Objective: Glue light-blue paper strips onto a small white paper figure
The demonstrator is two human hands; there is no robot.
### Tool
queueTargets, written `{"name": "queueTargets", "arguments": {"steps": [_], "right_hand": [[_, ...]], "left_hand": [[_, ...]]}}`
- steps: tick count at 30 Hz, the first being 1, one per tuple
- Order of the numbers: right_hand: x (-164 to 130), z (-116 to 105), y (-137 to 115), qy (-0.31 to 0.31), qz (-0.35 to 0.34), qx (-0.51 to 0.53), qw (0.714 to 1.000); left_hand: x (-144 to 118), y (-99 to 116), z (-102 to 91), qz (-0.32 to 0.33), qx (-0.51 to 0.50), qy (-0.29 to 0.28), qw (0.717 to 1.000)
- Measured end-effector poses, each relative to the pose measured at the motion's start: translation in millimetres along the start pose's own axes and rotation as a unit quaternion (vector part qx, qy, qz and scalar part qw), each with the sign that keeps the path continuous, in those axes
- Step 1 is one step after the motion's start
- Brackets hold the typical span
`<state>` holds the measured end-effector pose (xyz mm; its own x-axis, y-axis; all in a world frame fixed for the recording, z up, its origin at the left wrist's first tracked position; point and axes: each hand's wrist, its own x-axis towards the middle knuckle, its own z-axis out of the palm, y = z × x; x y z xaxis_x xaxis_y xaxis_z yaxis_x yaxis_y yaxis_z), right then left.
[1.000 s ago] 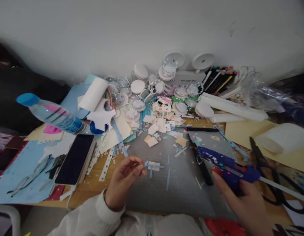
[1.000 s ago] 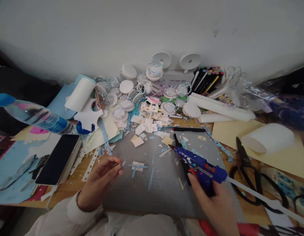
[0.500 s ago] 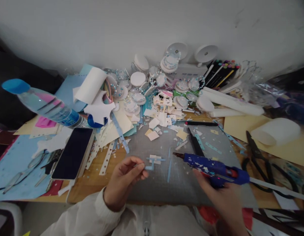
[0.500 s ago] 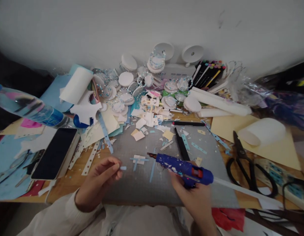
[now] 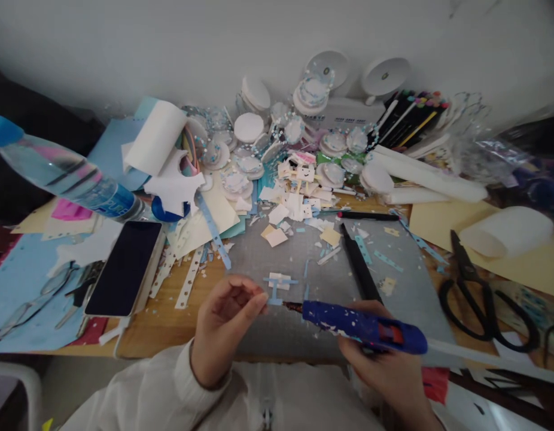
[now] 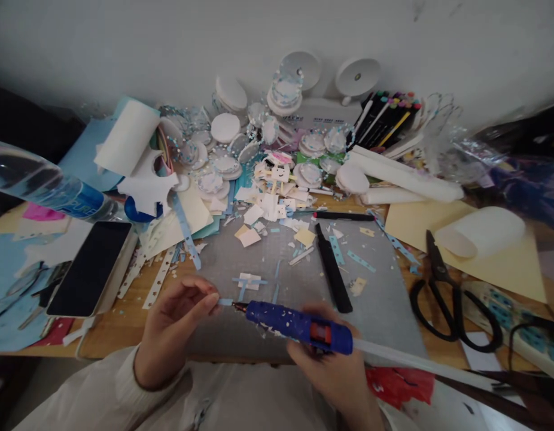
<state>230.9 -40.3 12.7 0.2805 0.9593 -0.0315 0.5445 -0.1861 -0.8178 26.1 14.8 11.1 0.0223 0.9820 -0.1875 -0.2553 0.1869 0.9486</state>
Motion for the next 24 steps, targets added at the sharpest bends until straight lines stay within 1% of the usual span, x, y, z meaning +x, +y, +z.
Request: {"name": "queueTargets", "arguments": {"steps": [6,8,11,13,18,24], "right_hand": [[0.4,0.2,0.4,-0.013,0.025,0.011,1.000],[2.6,-1.8,2.8,-0.022,0.005,-0.002,1.000],[6.7,-5.1,6.5,-0.031,-0.044,-0.037,0.998],[8.5,-6.3,8.2,-0.027,-0.066,-0.056,0.996],[8.6,-5.4,10.3,-0.022,-0.077,-0.069,0.994],[7.8,-5.9,10.0,-0.027,-0.061,-0.063,0.996]], "left_hand": [[-0.5,-0.2,-0.3,-0.019,-0.014,-0.016,1.000],[-0.4,-0.6,-0.8,-0.022,-0.019,-0.019,0.999],[0.1,-0.9,-1.6,-0.022,-0.023,-0.024,0.999],[0.4,-1.0,-2.0,-0.024,-0.023,-0.027,0.999],[0.8,-1.1,-2.1,-0.035,-0.027,-0.032,0.999],[2.0,-1.9,-1.4,-0.035,-0.029,-0.028,0.999]]}}
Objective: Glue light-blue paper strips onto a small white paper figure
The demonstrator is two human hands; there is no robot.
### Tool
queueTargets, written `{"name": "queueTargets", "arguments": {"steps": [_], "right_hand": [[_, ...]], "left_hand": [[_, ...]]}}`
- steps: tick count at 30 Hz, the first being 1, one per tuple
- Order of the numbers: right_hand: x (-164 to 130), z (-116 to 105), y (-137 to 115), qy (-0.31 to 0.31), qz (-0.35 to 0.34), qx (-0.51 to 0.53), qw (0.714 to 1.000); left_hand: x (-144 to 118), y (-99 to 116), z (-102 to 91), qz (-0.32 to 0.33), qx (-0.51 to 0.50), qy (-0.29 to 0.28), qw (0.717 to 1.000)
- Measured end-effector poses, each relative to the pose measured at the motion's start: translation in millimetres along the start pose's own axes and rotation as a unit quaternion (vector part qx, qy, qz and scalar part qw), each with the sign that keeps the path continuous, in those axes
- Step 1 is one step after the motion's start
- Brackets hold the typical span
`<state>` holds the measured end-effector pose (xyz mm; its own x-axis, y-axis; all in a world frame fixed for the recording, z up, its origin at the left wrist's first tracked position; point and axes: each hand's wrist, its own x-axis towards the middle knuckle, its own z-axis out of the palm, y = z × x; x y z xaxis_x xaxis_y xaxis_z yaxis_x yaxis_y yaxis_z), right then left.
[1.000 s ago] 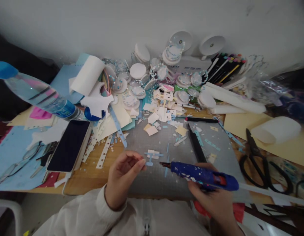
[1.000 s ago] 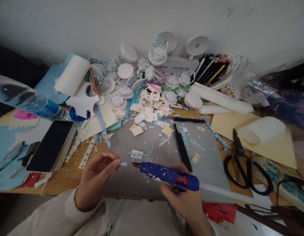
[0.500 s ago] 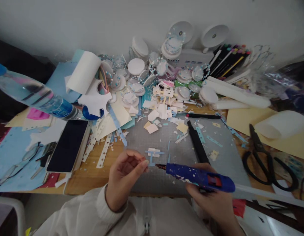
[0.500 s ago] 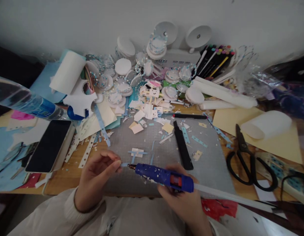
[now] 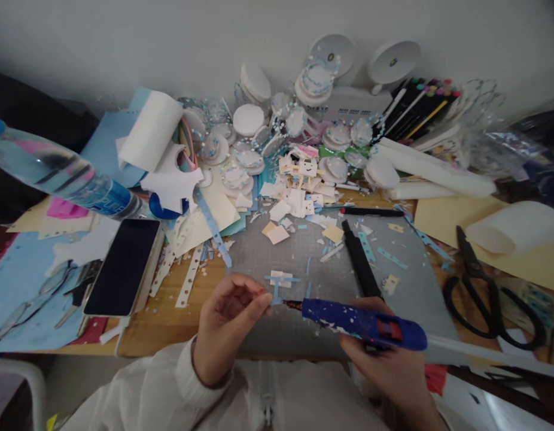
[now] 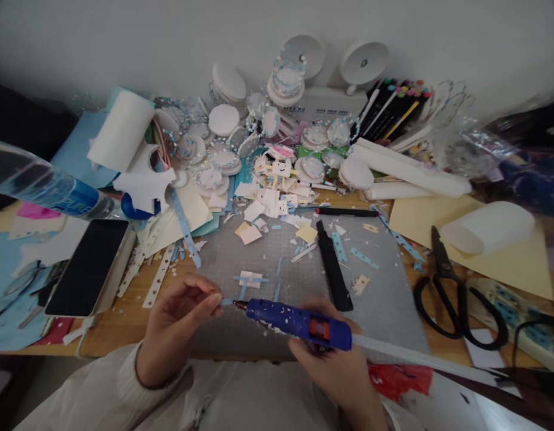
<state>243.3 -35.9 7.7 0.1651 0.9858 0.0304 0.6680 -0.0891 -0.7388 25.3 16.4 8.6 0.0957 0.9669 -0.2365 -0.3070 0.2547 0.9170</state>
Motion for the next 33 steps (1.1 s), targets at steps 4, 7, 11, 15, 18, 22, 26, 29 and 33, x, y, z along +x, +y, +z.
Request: {"name": "queueTargets", "arguments": {"steps": [4,7,11,15,18,22,26,29,33], "right_hand": [[1.8,-1.8,0.1,-0.007,-0.004,-0.013,1.000],[2.5,-2.6,0.5,-0.006,-0.003,-0.019,1.000],[1.6,-2.3,-0.2,-0.016,0.012,-0.009,1.000],[0.1,-1.2,-1.0,-0.015,0.032,0.003,0.999],[0.0,-1.5,1.0,-0.012,0.022,-0.006,1.000],[0.7,-2.3,4.7,-0.015,-0.002,-0.022,1.000],[0.8,-1.7,7.2,-0.011,-0.012,-0.030,0.999],[0.9,-3.0,10.5,-0.027,-0.026,-0.050,0.998],[2.4,-13.4,19.4,0.025,-0.016,-0.082,0.996]], "left_hand": [[0.0,0.0,0.3,-0.001,-0.002,0.002,1.000],[0.2,0.5,0.1,-0.005,-0.001,-0.002,1.000],[0.0,1.2,0.0,-0.004,-0.001,-0.001,1.000],[-1.2,1.5,1.0,-0.001,0.000,-0.001,1.000],[-1.5,1.4,1.4,0.001,0.001,0.000,1.000],[0.0,0.7,1.3,-0.003,0.004,-0.001,1.000],[1.6,0.1,1.9,-0.005,-0.003,0.005,1.000],[2.4,0.4,2.6,-0.010,-0.011,0.017,1.000],[4.2,1.1,2.0,-0.020,-0.023,0.058,0.998]]}}
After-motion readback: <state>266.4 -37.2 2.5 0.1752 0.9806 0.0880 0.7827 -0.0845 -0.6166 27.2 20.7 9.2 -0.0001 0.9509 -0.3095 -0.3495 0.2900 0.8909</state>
